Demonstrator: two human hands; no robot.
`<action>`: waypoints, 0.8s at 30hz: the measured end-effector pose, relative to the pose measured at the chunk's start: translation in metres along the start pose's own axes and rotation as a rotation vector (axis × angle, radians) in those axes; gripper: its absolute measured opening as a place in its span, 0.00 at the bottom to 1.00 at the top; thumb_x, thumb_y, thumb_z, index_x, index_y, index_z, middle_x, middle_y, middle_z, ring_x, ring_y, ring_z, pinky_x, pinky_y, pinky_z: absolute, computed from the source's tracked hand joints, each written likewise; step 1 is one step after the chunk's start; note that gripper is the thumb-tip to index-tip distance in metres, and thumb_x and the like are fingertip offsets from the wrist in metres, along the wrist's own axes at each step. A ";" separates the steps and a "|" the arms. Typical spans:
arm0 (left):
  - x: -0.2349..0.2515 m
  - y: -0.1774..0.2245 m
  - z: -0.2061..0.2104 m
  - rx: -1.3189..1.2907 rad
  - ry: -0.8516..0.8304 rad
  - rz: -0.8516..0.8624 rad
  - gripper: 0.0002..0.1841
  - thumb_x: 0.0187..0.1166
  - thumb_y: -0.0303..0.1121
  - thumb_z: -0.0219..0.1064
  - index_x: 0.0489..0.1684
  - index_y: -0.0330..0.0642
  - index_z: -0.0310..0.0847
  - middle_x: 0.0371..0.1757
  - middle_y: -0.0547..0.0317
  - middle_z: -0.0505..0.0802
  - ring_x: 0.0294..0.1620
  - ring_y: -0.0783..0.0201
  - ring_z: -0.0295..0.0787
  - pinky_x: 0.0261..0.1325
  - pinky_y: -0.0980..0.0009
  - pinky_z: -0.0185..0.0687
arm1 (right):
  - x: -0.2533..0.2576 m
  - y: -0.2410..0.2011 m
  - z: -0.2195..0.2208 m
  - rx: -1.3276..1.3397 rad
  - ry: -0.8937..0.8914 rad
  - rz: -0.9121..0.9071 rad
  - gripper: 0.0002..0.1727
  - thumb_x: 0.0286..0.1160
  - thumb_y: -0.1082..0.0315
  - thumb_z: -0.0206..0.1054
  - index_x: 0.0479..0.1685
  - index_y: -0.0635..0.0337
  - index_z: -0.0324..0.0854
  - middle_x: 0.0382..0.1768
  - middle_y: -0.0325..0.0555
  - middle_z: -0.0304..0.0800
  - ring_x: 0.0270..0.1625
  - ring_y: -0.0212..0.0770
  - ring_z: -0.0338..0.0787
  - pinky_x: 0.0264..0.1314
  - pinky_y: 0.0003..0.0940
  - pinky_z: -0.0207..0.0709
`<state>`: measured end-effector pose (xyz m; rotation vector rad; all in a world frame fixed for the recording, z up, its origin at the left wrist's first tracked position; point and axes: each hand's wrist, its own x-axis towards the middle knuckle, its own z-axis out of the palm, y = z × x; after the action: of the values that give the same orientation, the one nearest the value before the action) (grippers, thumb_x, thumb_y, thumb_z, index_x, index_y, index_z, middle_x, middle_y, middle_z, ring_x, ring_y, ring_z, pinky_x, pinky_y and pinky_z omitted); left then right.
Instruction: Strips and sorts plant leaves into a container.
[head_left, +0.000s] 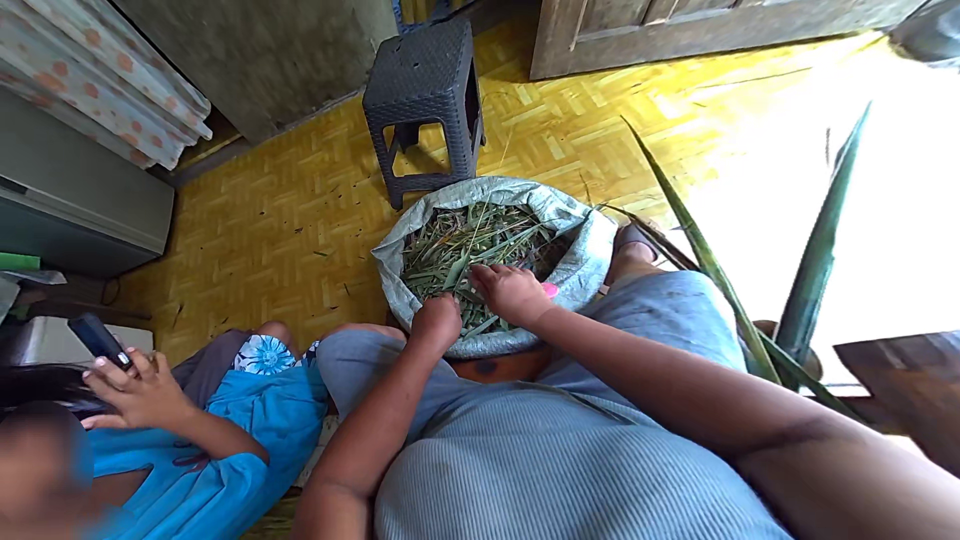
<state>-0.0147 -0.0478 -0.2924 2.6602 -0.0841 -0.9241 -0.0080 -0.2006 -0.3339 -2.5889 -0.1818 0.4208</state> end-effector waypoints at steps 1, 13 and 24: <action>-0.001 -0.001 0.000 -0.006 -0.006 0.004 0.24 0.97 0.40 0.43 0.72 0.31 0.77 0.64 0.33 0.89 0.70 0.40 0.86 0.72 0.41 0.77 | 0.004 0.004 -0.003 -0.004 -0.006 0.032 0.26 0.96 0.55 0.48 0.82 0.59 0.74 0.69 0.68 0.84 0.74 0.69 0.81 0.74 0.70 0.69; 0.004 -0.011 0.001 -0.074 0.028 -0.005 0.24 0.98 0.40 0.42 0.73 0.31 0.76 0.62 0.33 0.89 0.68 0.39 0.87 0.71 0.40 0.77 | 0.004 0.013 -0.011 0.202 0.001 0.037 0.26 0.96 0.55 0.48 0.80 0.61 0.75 0.71 0.65 0.83 0.72 0.68 0.84 0.74 0.71 0.72; 0.010 -0.018 0.003 -0.447 -0.069 -0.004 0.22 0.98 0.40 0.43 0.70 0.33 0.75 0.40 0.51 0.91 0.25 0.67 0.78 0.36 0.69 0.77 | -0.015 -0.007 0.004 0.409 -0.098 -0.021 0.25 0.94 0.60 0.54 0.83 0.63 0.71 0.66 0.63 0.87 0.66 0.59 0.88 0.74 0.58 0.75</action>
<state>-0.0097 -0.0330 -0.3063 2.2185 0.1015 -0.9122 -0.0235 -0.1959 -0.3302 -2.1654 -0.1392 0.5188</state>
